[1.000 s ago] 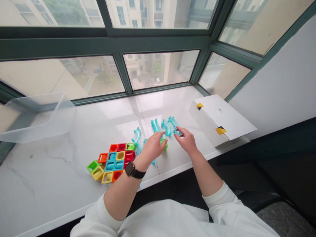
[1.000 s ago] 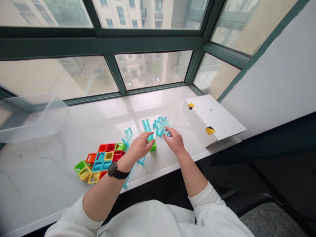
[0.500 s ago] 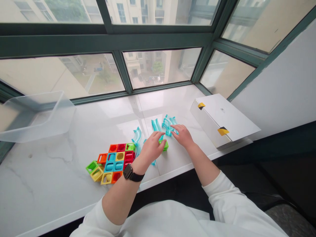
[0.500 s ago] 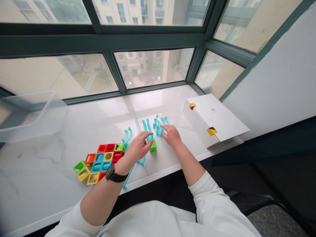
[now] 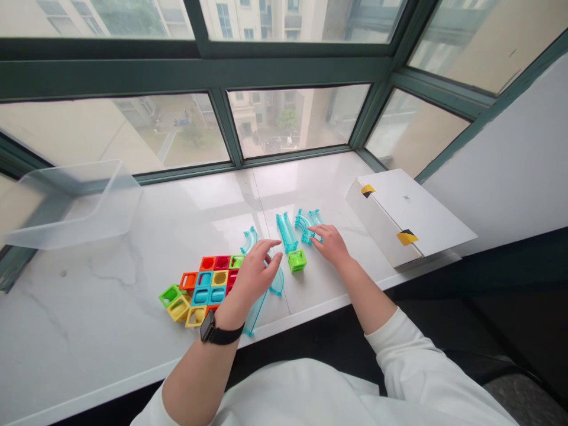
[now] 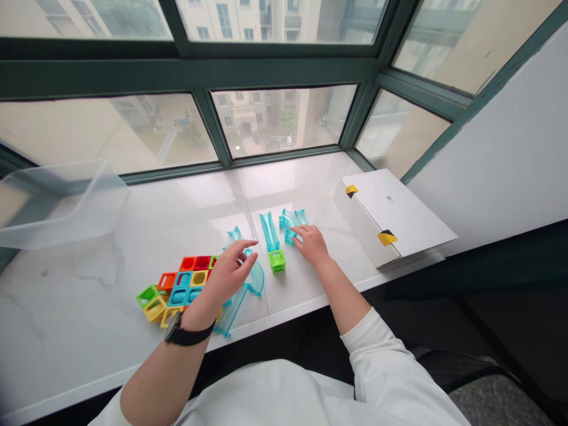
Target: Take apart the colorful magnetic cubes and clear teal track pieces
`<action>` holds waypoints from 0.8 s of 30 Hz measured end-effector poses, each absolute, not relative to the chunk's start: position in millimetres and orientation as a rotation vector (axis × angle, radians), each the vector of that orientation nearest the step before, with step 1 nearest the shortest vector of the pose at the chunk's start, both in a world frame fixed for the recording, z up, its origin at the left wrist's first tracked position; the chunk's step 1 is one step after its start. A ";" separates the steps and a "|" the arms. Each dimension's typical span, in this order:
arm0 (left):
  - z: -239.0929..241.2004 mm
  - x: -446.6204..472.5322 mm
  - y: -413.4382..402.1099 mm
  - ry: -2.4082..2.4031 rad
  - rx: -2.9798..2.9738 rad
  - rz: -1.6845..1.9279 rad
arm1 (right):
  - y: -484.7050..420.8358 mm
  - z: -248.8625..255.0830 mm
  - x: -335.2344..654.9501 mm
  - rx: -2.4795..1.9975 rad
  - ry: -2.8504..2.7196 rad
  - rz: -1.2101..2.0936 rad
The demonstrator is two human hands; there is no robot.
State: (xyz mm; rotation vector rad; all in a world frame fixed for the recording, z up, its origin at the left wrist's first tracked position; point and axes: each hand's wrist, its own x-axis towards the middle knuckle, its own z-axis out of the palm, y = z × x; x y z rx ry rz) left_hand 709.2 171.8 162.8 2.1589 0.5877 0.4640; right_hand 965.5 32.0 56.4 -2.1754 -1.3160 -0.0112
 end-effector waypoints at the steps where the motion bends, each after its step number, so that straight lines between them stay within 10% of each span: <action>1: 162.0 705.5 174.0 0.604 2.151 0.467 | 31.8 55.5 965.4 -2.180 -1.317 -0.005; 24: 146.8 677.4 190.9 0.780 2.087 0.398 | 30.0 51.4 965.0 -2.196 -1.292 -0.026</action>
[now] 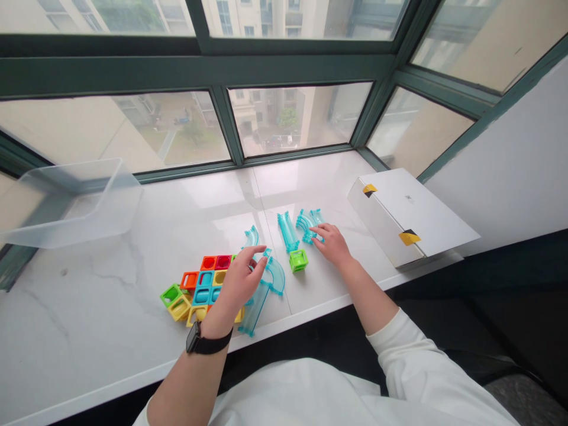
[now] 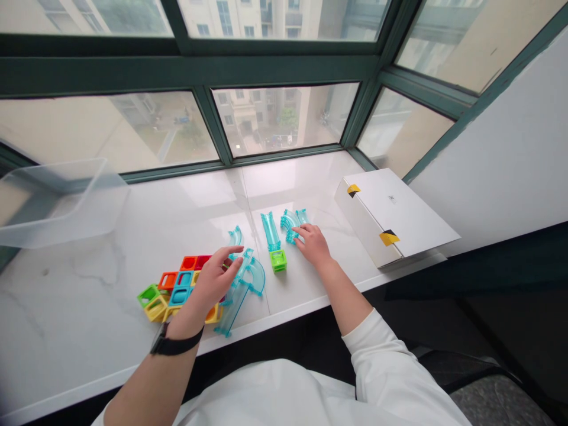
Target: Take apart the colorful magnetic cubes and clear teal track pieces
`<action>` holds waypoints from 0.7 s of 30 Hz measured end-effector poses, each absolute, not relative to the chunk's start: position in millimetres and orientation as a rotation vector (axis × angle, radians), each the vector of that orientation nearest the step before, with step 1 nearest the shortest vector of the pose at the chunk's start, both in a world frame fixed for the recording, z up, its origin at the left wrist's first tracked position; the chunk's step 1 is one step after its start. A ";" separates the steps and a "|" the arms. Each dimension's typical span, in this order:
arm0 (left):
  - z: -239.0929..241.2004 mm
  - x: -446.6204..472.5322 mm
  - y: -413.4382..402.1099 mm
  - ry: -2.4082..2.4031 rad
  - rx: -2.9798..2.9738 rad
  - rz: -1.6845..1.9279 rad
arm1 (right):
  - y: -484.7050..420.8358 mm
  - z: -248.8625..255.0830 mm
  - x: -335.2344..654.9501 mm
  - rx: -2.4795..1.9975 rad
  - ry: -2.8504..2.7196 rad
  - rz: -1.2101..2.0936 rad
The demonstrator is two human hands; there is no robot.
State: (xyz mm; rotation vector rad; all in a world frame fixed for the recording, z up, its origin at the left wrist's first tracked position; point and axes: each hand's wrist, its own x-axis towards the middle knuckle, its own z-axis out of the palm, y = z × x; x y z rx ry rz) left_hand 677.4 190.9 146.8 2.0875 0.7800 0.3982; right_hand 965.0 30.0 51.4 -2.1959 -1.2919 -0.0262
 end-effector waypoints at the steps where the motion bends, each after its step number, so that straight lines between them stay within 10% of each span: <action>1: 147.0 677.2 191.0 0.780 2.088 0.398 | 30.0 50.8 965.3 -2.193 -1.291 -0.025; 21: 140.2 667.0 191.5 0.796 2.088 0.393 | 26.4 55.4 956.0 -2.233 -1.226 0.098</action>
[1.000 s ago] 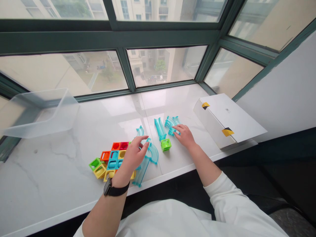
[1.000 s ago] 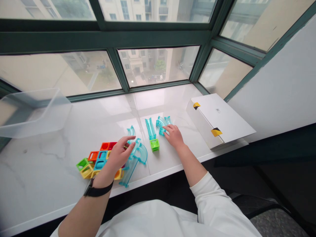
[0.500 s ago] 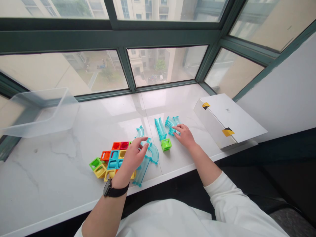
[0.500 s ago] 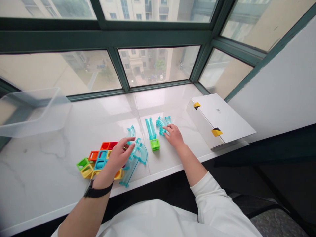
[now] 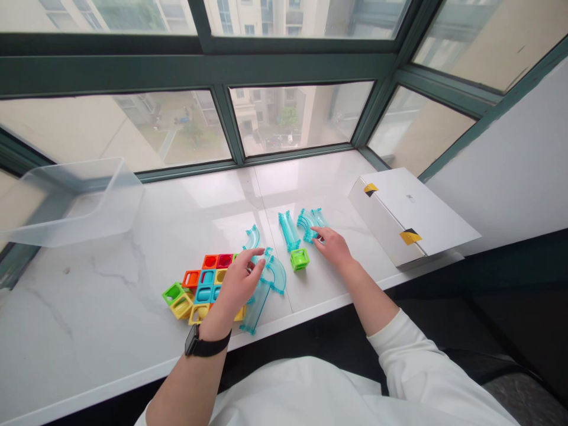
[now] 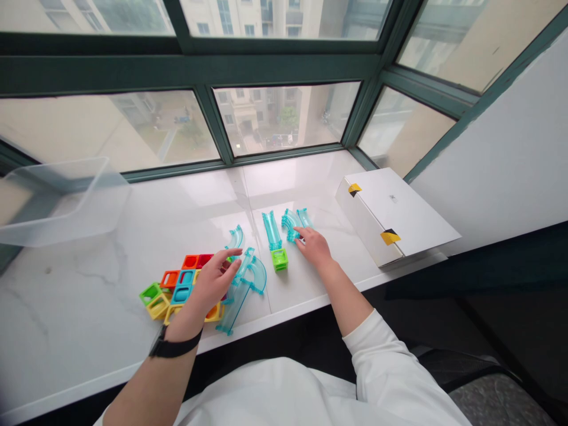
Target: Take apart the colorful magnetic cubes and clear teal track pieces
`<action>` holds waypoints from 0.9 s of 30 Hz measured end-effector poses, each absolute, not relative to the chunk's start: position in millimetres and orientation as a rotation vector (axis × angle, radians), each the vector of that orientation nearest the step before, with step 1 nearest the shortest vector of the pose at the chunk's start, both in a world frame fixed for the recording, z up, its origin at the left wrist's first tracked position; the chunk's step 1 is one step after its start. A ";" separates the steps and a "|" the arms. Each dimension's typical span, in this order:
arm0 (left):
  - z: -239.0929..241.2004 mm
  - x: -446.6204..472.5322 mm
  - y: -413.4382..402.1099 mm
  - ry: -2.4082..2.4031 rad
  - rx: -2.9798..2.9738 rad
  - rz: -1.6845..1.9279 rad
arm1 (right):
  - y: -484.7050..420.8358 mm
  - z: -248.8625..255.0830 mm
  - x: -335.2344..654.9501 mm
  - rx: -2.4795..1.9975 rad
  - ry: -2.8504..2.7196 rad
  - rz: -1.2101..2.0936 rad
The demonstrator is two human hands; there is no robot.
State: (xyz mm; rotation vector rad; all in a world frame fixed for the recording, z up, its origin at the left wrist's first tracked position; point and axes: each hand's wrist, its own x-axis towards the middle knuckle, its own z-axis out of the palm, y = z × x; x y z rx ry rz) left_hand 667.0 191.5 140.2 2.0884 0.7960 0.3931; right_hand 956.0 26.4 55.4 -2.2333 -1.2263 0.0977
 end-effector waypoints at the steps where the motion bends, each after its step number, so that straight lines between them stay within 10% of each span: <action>1: 141.0 666.4 191.3 0.804 2.088 0.390 | 26.6 55.4 956.2 -2.231 -1.234 0.103; 27: 131.2 601.1 201.8 0.904 2.081 0.477 | 22.8 69.1 946.1 -2.331 -1.277 0.053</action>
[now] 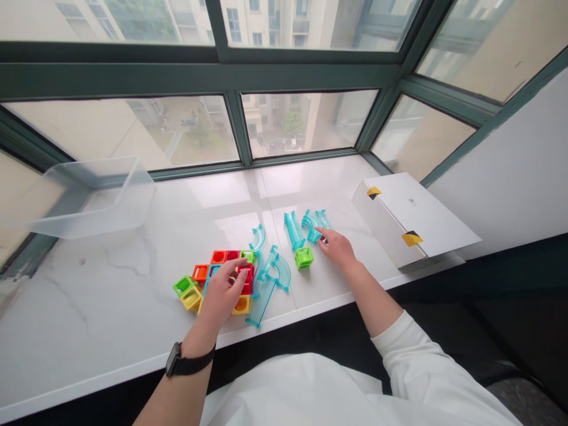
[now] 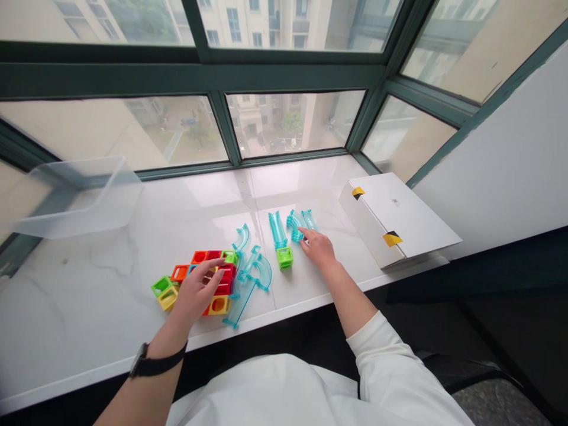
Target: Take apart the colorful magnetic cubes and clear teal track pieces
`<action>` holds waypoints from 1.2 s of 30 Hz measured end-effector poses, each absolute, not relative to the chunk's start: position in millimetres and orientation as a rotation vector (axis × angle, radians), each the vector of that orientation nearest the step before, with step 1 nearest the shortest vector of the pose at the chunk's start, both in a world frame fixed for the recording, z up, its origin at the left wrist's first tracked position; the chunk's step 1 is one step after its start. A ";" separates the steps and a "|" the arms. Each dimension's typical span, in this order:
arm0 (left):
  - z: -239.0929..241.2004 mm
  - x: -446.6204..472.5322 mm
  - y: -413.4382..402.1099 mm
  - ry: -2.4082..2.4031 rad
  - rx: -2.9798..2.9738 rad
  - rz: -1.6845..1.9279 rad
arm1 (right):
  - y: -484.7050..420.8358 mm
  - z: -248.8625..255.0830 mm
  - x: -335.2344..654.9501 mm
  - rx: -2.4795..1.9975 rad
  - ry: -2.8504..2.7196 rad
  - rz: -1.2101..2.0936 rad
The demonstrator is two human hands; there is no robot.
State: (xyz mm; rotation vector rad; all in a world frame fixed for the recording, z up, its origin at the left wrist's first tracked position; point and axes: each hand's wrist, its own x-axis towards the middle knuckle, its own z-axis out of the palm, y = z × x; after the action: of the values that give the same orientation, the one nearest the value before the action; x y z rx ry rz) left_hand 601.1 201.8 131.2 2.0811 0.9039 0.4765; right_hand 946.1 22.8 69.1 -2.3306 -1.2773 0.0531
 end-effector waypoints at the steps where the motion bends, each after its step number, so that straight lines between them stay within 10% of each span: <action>1: 128.6 594.1 201.6 0.903 2.118 0.500 | 20.2 70.1 944.8 -2.323 -1.258 0.050; 14: 75.4 544.8 181.2 0.879 2.464 0.669 | -53.8 64.0 863.4 -2.097 -0.720 -0.041; 36: 67.2 539.8 163.1 0.865 2.556 0.711 | 5.2 58.1 728.8 -1.738 -1.485 0.344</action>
State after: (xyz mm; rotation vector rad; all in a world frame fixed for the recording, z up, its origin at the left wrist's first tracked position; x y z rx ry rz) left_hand 539.8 163.1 67.2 2.5559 0.8651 0.7111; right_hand 728.8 5.2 58.1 -1.7385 -1.4847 0.3442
